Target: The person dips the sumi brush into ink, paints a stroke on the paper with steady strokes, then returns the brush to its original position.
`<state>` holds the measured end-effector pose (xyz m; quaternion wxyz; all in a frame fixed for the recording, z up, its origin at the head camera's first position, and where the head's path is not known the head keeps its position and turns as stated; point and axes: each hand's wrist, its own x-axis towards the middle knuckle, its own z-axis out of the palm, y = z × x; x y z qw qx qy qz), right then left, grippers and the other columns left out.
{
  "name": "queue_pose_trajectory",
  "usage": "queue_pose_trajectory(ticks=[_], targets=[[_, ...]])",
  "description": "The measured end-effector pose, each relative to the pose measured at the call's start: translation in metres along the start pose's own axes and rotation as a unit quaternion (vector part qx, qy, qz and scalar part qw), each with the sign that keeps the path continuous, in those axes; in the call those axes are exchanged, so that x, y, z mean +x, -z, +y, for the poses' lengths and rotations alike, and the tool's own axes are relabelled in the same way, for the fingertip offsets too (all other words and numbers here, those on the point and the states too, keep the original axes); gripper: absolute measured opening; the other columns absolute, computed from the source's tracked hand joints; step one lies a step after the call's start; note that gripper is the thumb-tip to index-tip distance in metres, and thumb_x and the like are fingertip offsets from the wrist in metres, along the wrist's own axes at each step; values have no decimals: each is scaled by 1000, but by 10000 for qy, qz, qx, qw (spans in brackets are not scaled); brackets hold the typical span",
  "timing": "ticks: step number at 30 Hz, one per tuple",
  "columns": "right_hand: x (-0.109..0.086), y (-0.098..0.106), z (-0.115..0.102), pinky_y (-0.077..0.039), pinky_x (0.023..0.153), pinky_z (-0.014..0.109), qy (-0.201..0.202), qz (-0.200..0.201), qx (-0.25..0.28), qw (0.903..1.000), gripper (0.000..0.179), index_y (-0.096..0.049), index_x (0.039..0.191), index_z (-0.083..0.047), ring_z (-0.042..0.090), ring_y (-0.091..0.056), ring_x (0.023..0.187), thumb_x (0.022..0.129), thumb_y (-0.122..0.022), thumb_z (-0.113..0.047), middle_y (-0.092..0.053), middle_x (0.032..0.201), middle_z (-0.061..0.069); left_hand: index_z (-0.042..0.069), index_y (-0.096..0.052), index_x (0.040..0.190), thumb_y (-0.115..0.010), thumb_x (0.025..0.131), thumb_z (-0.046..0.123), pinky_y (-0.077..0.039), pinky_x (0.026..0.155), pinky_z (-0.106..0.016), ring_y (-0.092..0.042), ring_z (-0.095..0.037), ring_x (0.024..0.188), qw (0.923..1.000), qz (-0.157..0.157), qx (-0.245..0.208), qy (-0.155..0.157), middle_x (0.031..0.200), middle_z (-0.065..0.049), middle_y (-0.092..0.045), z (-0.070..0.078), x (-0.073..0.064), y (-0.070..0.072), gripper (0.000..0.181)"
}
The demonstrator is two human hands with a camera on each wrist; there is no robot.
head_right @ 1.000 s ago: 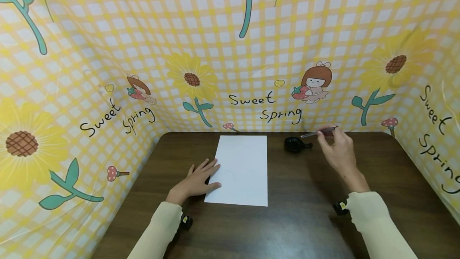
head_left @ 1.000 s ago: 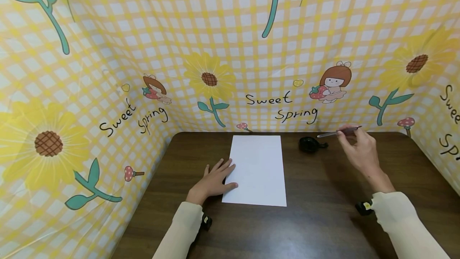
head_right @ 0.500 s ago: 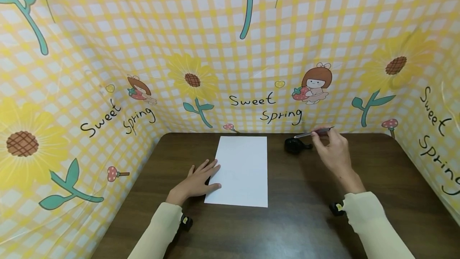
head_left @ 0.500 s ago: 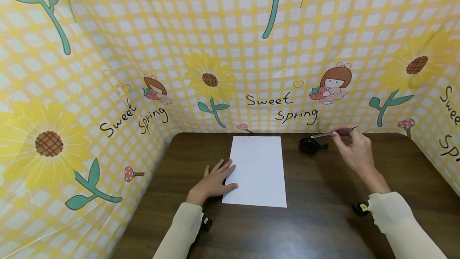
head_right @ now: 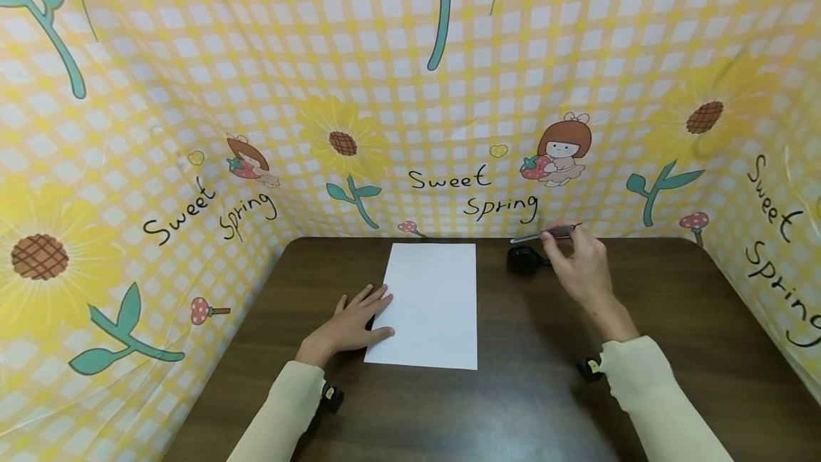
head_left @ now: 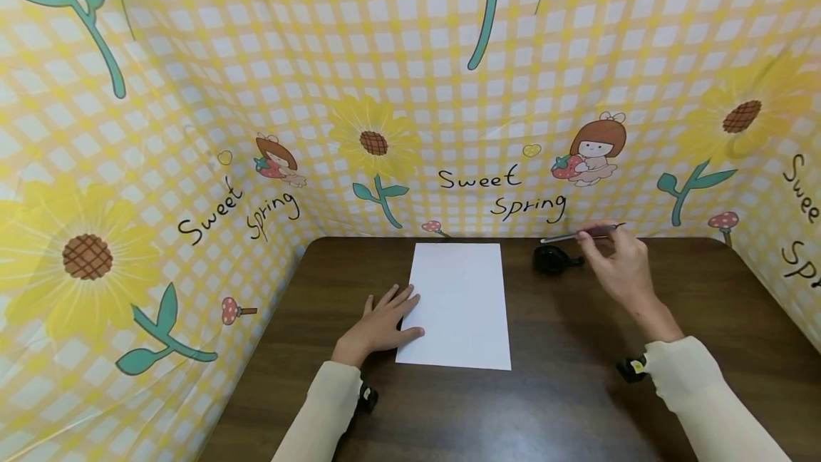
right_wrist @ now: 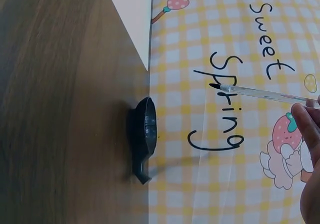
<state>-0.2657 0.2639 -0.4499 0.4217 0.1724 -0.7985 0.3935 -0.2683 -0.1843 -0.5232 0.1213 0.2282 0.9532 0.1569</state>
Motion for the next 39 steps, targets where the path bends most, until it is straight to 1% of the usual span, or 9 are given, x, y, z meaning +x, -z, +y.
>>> queue_pose_trajectory(ticks=[5,14,19,22,27,34,39], targets=[[1,-6,-4,-45,90,1,80,42,37,10000,17,-71,107,5,-20,-57,97,92,-77,8,-77,99,16,22,-36,169,-58,105,59,-5,125,-80,-12,-37,167,10000,20,-30,-7,179,-2,-22,-1,0,-1,77],[1,-17,-8,-45,88,1,108,-47,126,9999,17,-70,109,6,-22,-58,98,92,-76,9,-77,98,16,23,-35,169,-58,105,60,-4,125,-79,-12,-36,168,10000,10,-7,-7,180,-1,-21,-1,1,-2,77],[1,-23,-13,-48,87,1,94,-105,373,9992,18,-70,110,5,-20,-61,98,94,-74,10,-76,102,18,22,-36,169,-58,105,59,-4,125,-79,-12,-36,168,10000,12,-31,-7,180,-1,-21,-1,0,-2,77],[1,-27,-16,-50,83,1,89,-160,521,9985,18,-70,111,5,-20,-63,97,94,-74,10,-76,104,18,22,-36,169,-59,105,59,-4,125,-79,-12,-36,168,10000,21,-49,1,180,-1,-21,0,0,-1,77],[0,-33,-18,-51,80,1,102,-130,648,9978,20,-71,111,3,-19,-64,95,92,-75,11,-77,102,15,22,-36,169,-59,105,59,-4,125,-79,-12,-36,168,10000,43,-47,4,179,-1,-21,0,0,-1,77],[0,-42,-18,-50,82,2,150,-59,768,9969,21,-71,108,6,-17,-64,96,89,-76,15,-76,97,17,24,-35,169,-58,104,60,-4,125,-79,-11,-35,168,10000,47,-43,11,180,0,-21,-2,1,-3,77],[0,-47,-19,-51,83,2,64,-98,847,9963,20,-70,109,7,-19,-64,97,91,-75,14,-77,98,19,25,-35,169,-57,104,62,-4,126,-78,-11,-35,168,10000,24,13,25,180,1,-20,-4,2,-4,78]])
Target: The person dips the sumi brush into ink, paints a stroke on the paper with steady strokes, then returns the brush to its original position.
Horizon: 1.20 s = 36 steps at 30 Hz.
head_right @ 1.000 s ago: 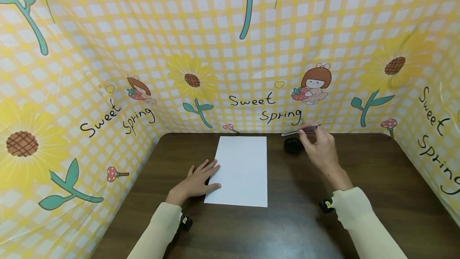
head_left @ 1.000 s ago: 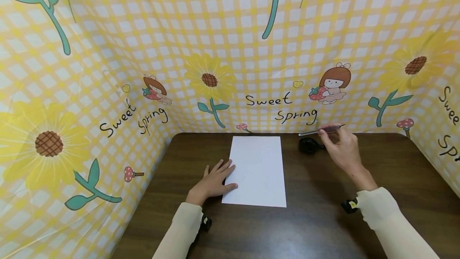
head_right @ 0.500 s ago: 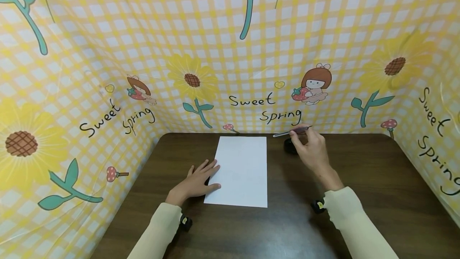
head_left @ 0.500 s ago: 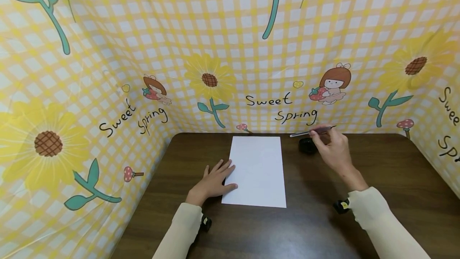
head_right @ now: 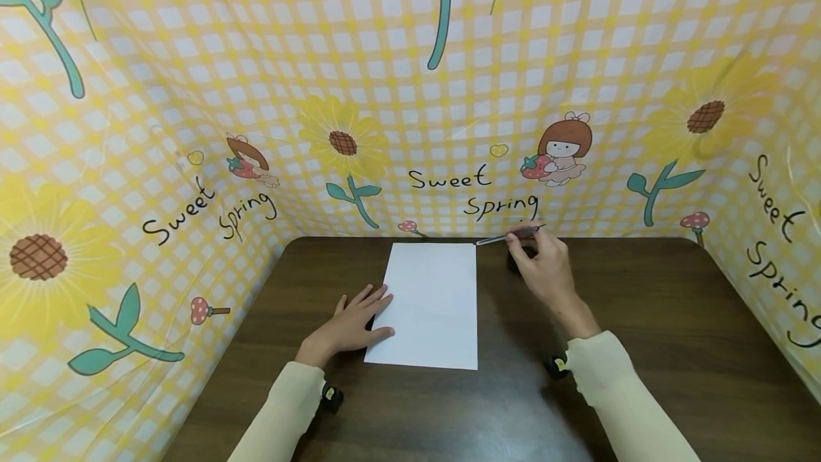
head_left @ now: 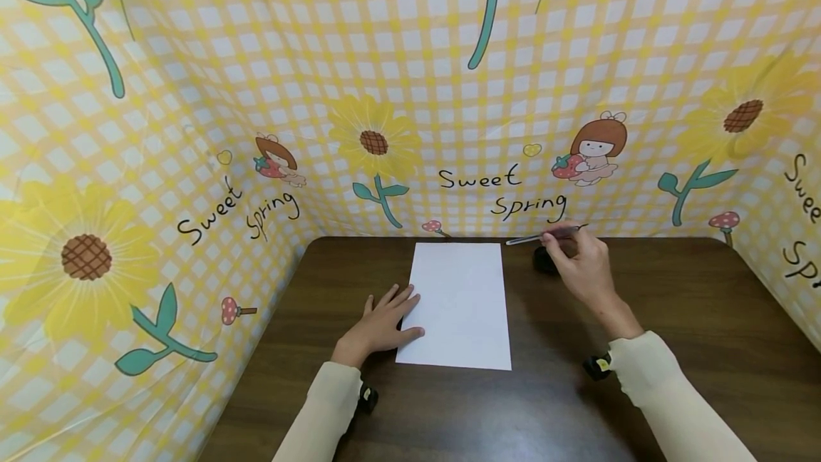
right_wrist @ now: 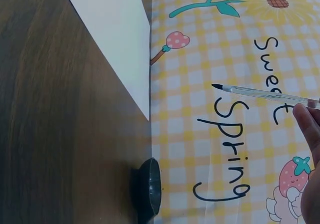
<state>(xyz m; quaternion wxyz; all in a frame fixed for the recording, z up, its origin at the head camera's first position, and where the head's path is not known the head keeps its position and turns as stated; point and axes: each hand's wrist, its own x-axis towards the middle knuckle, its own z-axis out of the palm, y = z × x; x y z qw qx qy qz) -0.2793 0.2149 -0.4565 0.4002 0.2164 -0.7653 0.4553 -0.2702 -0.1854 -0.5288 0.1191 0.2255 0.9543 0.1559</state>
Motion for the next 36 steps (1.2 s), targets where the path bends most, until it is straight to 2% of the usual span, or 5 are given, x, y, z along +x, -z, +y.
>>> queue_pose_trajectory(ticks=[8,19,28,31,36], targets=[[2,-6,-3,-53,85,4,-182,-54,196,9996,14,-67,110,11,-17,-66,97,96,-71,11,-76,102,22,25,-35,169,-57,104,62,-4,126,-78,-11,-34,168,10000,4,-19,-2,180,1,-20,0,1,0,78],[2,-20,-8,-53,82,4,-261,-93,197,9994,12,-69,109,8,-4,-70,92,97,-73,5,-78,100,15,24,-35,169,-57,104,62,-4,125,-78,-11,-35,168,10000,25,-24,-7,180,1,-20,-1,1,0,78],[-1,-33,-10,-53,81,4,-393,-297,257,9985,11,-70,108,4,-9,-67,92,98,-73,3,-76,102,16,24,-35,169,-57,104,62,-3,126,-78,-10,-34,168,10000,22,-32,-8,180,1,-20,-1,1,-1,78],[-2,-36,-10,-53,80,4,-375,-320,277,9984,11,-70,108,3,-3,-70,90,98,-74,3,-77,100,15,24,-35,169,-57,104,62,-3,126,-78,-10,-34,168,10000,21,-36,-11,180,1,-20,-1,1,-1,78],[-4,-42,-11,-52,78,5,-253,-353,281,9987,12,-69,107,5,18,-75,84,97,-75,3,-77,97,14,24,-36,169,-58,104,61,-4,126,-78,-11,-34,168,10000,32,-19,-10,180,1,-21,-1,0,-1,78]])
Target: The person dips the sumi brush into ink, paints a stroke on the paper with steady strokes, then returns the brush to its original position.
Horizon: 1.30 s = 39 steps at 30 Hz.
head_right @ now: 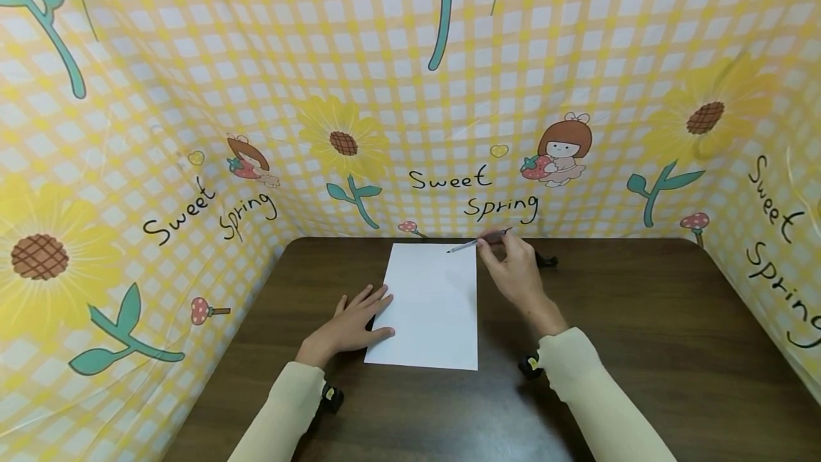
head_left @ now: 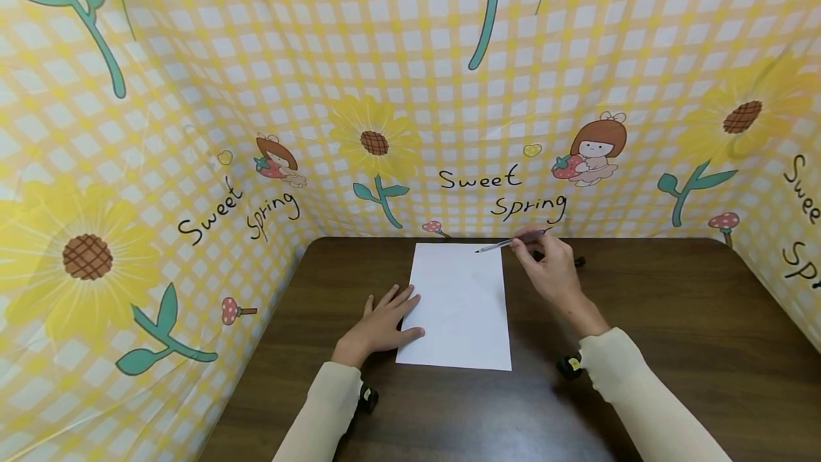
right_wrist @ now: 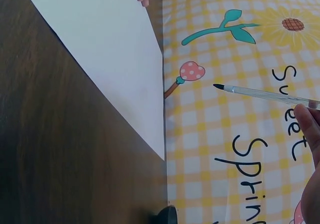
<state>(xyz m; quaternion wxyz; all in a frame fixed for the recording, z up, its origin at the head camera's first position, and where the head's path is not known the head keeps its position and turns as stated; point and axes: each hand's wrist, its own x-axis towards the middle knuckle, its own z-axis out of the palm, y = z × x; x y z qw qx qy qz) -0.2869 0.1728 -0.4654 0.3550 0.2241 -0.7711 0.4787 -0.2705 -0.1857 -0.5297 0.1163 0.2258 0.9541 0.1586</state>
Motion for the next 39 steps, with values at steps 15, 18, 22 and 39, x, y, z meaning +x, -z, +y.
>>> queue_pose_trajectory(ticks=[15,18,22,39], targets=[[-3,-16,1,-54,80,6,-81,-139,109,9998,11,-69,109,3,29,-78,87,99,-73,1,-77,103,15,23,-36,169,-58,104,60,-5,125,-79,-12,-35,168,10000,-10,13,-2,179,-1,-21,1,0,1,77],[-3,-19,0,-55,82,7,-87,-171,93,9998,11,-69,110,3,26,-77,89,100,-72,1,-77,104,15,24,-36,169,-58,104,61,-5,125,-79,-12,-35,168,10000,-8,32,6,179,-1,-21,1,0,1,77],[-3,-22,-1,-56,82,8,-101,-173,162,9997,12,-68,110,3,25,-77,90,100,-72,0,-76,105,14,24,-36,168,-58,104,61,-6,125,-79,-13,-35,168,10000,-2,45,14,179,-1,-22,2,0,1,77],[-8,-45,-3,-62,83,21,-227,-361,156,9990,11,-69,113,-2,25,-77,93,102,-71,-6,-75,106,11,24,-37,168,-59,104,60,-6,125,-79,-13,-35,168,10000,35,47,54,179,0,-23,3,0,1,77]])
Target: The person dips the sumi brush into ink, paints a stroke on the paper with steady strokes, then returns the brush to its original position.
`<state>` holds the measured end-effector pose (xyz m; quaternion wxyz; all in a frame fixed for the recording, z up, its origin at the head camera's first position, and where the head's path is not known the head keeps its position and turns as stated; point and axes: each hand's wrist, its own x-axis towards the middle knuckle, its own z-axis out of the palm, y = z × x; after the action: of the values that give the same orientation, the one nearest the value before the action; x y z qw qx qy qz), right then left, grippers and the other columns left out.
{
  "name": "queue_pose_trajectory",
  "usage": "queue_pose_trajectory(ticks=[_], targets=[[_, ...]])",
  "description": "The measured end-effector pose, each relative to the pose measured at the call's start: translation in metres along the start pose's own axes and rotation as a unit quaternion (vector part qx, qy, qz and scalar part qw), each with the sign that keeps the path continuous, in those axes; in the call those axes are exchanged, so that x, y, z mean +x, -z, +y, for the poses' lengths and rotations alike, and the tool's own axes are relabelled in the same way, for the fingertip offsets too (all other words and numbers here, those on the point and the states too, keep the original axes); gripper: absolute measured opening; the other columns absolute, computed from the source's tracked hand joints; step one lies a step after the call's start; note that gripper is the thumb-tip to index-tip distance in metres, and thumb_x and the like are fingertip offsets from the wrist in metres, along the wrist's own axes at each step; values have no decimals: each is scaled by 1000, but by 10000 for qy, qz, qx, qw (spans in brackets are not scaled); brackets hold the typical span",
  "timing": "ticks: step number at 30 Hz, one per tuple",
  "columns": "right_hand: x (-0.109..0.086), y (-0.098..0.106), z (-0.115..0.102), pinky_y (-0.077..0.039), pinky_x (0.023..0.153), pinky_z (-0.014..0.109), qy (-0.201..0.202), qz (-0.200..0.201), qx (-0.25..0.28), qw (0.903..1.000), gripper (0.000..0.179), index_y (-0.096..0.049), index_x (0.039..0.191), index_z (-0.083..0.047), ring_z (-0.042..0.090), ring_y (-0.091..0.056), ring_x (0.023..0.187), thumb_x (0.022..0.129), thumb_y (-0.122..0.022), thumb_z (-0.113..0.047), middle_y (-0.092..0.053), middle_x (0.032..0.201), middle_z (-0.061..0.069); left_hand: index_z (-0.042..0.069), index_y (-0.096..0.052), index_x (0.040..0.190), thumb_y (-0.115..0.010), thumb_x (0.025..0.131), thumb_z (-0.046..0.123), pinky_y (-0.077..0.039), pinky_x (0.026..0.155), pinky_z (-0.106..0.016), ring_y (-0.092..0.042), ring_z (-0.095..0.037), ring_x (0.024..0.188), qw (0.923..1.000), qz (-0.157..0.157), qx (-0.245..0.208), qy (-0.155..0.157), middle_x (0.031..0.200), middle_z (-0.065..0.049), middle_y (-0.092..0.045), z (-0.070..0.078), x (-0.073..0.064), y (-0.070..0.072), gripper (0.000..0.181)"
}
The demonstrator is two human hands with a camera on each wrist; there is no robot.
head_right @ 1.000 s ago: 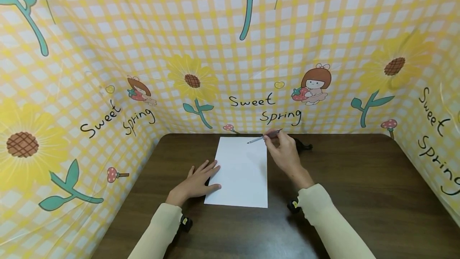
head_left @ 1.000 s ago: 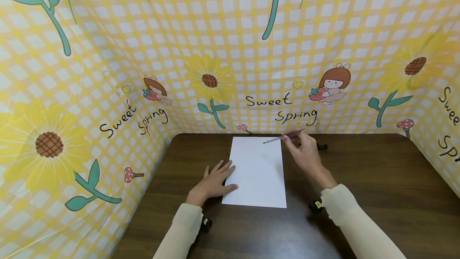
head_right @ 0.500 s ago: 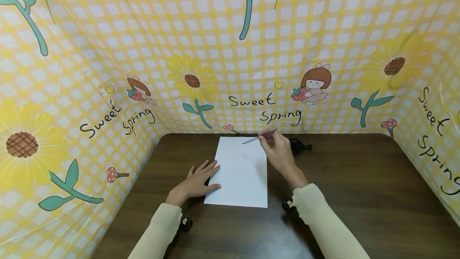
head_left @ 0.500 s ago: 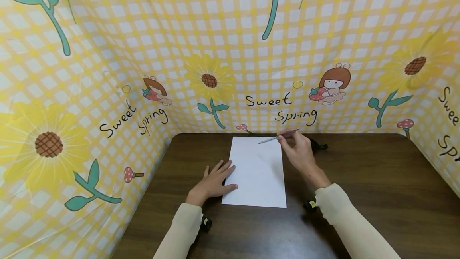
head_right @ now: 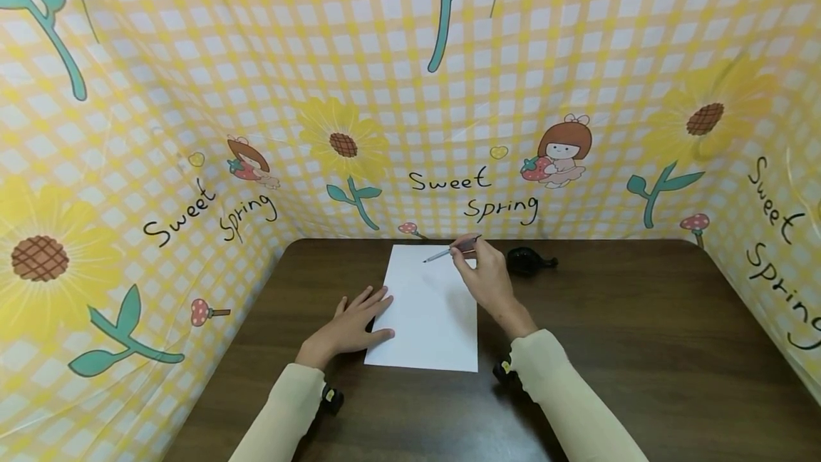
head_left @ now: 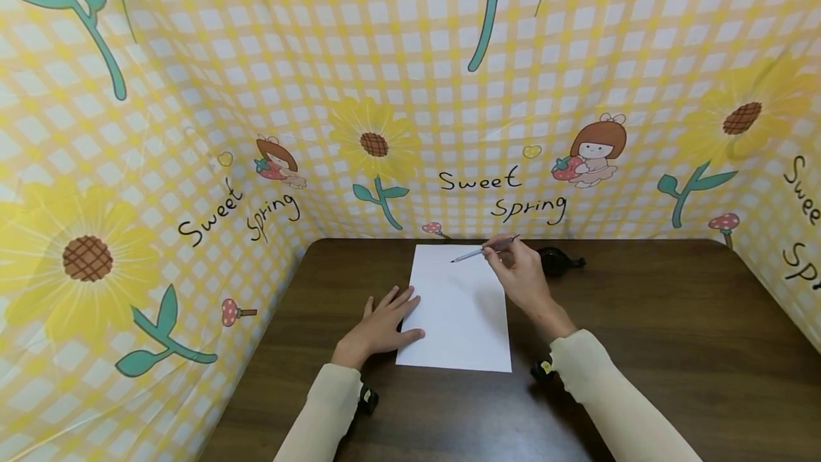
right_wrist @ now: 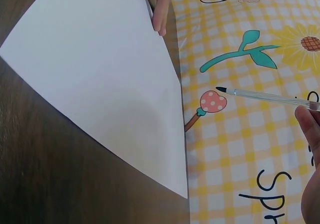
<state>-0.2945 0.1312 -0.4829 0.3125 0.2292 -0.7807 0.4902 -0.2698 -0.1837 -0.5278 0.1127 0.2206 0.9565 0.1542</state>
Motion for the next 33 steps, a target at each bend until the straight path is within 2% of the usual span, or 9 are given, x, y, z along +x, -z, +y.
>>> queue_pose_trajectory(ticks=[5,9,17,27,33], targets=[[-3,-6,4,-63,81,23,-59,-56,100,9999,13,-68,113,-1,26,-79,95,102,-72,-5,-75,107,12,24,-37,168,-59,104,60,-6,125,-79,-13,-34,168,10000,-7,-20,9,179,0,-23,0,0,-1,77],[-4,-10,4,-62,72,24,-108,-53,15,9999,12,-68,111,-2,26,-80,93,101,-73,-6,-76,105,11,24,-37,168,-59,103,61,-6,125,-78,-12,-34,168,10000,-20,-10,22,179,0,-23,-1,0,-2,78],[-7,-18,3,-65,83,32,-269,-151,49,9995,13,-67,112,-3,26,-79,96,101,-73,-7,-76,106,11,24,-38,168,-59,103,61,-6,125,-79,-13,-35,168,10000,-13,11,30,179,-1,-24,-1,0,-2,77],[-10,-26,2,-65,84,34,-418,-319,56,9986,12,-67,113,-3,25,-78,98,102,-72,-8,-76,105,11,24,-37,168,-59,104,60,-6,125,-79,-13,-35,168,10000,-18,39,15,179,-1,-23,0,2,0,77],[-12,-33,1,-65,85,30,-453,-420,142,9980,12,-68,113,-1,26,-78,99,103,-70,-8,-75,107,12,24,-37,168,-59,103,61,-6,125,-79,-13,-35,168,10000,-16,47,48,179,0,-23,-1,2,-2,77]])
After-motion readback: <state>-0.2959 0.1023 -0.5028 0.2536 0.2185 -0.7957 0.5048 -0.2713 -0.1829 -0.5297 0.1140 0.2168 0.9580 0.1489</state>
